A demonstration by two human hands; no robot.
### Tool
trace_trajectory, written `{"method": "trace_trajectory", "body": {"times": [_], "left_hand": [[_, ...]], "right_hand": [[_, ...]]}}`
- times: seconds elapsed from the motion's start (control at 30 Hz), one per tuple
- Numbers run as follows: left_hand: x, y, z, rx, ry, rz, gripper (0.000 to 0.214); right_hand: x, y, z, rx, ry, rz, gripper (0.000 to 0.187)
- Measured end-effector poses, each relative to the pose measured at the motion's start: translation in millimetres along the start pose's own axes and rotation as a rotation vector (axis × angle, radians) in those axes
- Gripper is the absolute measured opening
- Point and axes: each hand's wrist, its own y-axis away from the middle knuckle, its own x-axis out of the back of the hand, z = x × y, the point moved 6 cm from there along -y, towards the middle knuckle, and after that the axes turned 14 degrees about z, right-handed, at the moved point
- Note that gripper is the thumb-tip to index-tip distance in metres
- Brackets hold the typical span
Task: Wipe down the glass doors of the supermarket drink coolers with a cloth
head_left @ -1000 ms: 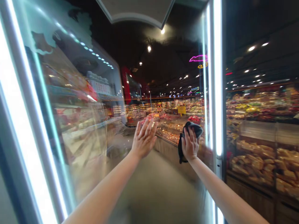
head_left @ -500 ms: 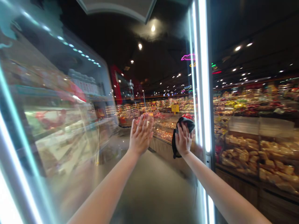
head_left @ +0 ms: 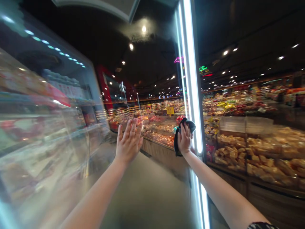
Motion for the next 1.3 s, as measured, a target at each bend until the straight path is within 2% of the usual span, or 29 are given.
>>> {"method": "trace_trajectory", "body": {"times": [0.07,0.17,0.27,0.33,0.47,0.53,0.6,0.77,0.83,0.97,1.03,1.1,1.23,1.3], "left_hand": [[-0.1,0,0,-0.006,-0.009,0.0,0.079],[-0.7,-1,0,-0.014,-0.018,0.018,0.079],[-1.0,-1,-1,-0.013,-0.002,0.026,0.081],[-0.8,-1,-1,-0.006,0.013,0.012,0.083],[0.9,-3,0,0.017,0.048,-0.026,0.088],[1.3,-4,0,0.026,0.056,-0.038,0.089],[1.0,-4,1,0.026,0.052,-0.042,0.088],[-0.9,-4,2,0.021,0.036,-0.033,0.086],[-1.0,-3,1,0.015,0.031,-0.029,0.086],[0.3,-3,0,0.021,0.029,-0.021,0.086],[0.3,-3,0,0.026,0.043,-0.02,0.086],[-0.9,-3,1,0.036,0.061,-0.026,0.086],[-4.8,-1,1,0.059,0.063,-0.04,0.084],[-5.3,-1,2,0.066,0.062,-0.042,0.083]], "right_hand": [[-3,-5,-7,0.054,-0.018,-0.04,0.051],[-16,-45,-14,0.109,-0.048,-0.043,0.048],[-23,-70,0,0.089,-0.055,-0.02,0.047],[-14,-54,17,0.062,-0.053,-0.014,0.047],[23,26,43,0.017,-0.044,-0.02,0.049],[33,50,47,-0.006,-0.033,-0.027,0.05],[27,45,46,-0.046,-0.037,-0.022,0.051],[-8,-22,36,-0.076,-0.077,-0.01,0.052],[-4,-19,36,-0.069,-0.09,-0.006,0.051],[29,47,46,-0.098,-0.06,0.004,0.049],[36,68,51,-0.133,-0.022,0.015,0.049],[29,61,51,-0.156,-0.015,0.028,0.05],[3,6,44,-0.156,-0.065,0.032,0.051],[4,1,42,-0.137,-0.092,0.015,0.05]]}}
